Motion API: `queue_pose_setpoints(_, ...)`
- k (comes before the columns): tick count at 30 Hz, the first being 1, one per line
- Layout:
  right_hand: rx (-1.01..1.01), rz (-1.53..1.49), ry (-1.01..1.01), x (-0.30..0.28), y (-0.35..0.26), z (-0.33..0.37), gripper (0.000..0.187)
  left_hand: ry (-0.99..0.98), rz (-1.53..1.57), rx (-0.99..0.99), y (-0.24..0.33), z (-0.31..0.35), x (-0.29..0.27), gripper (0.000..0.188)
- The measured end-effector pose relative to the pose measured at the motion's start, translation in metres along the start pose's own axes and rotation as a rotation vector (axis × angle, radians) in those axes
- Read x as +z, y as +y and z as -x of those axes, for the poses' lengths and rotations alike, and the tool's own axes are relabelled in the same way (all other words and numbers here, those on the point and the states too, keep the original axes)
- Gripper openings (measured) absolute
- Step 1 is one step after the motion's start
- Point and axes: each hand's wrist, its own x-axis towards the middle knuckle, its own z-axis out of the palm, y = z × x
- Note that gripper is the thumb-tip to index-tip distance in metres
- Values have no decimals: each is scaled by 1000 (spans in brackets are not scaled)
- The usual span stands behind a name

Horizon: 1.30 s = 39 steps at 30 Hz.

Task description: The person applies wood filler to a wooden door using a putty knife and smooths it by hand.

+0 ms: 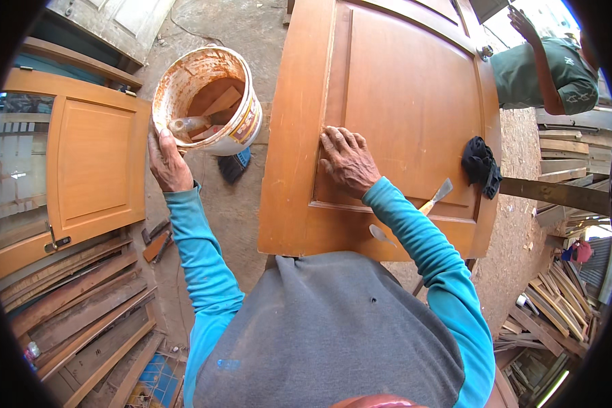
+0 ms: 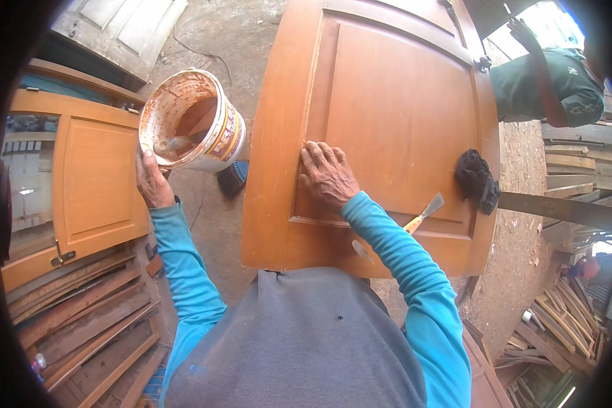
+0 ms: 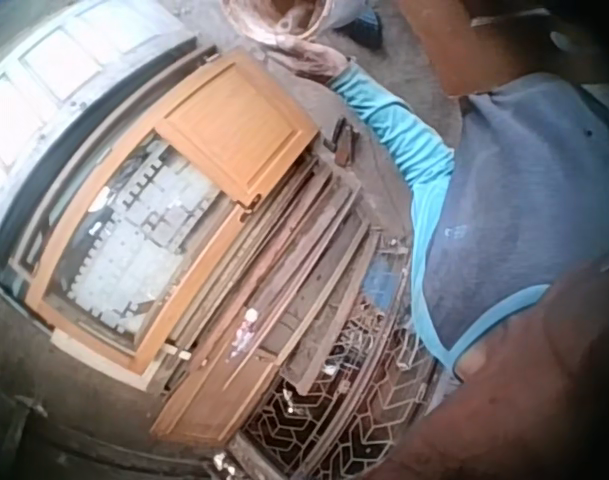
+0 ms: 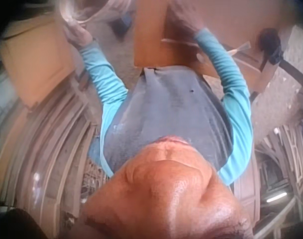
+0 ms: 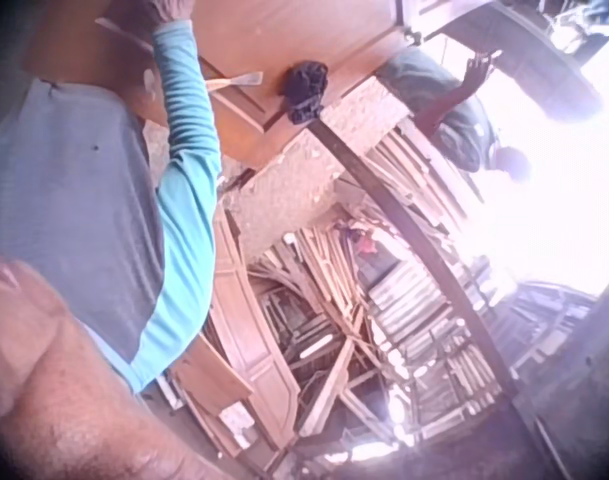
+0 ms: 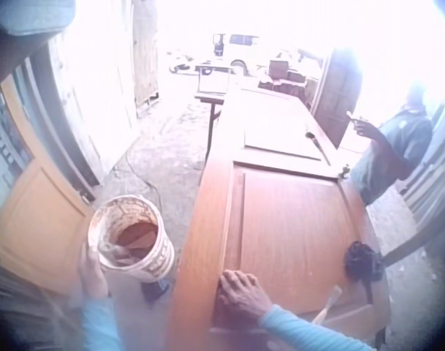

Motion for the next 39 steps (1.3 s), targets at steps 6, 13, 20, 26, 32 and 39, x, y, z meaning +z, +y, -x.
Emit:
queue_pose_setpoints(6, 60, 3, 10, 4, 4, -4, 64, -18, 1, -31, -1, -2, 1, 55)
queue_pose_setpoints(13, 89, 43, 65, 10, 6, -5, 68, 1, -21, 24, 1, 0, 3, 55)
queue_pose_setpoints(20, 109, 13, 46, 11, 2, 5, 67, -16, 49, -4, 5, -1, 2, 52)
queue_pose_setpoints(26, 49, 16, 11, 13, -7, 9, 64, 5, 63, -7, -1, -2, -1, 54)
queue_pose_setpoints(32, 62, 15, -28, -1, -5, 10, 67, 5, -8, 21, -68, 1, -6, 59)
queue_pose_setpoints(39, 128, -125, 6, 19, 3, 9, 69, -33, -41, 58, -32, -6, 4, 62)
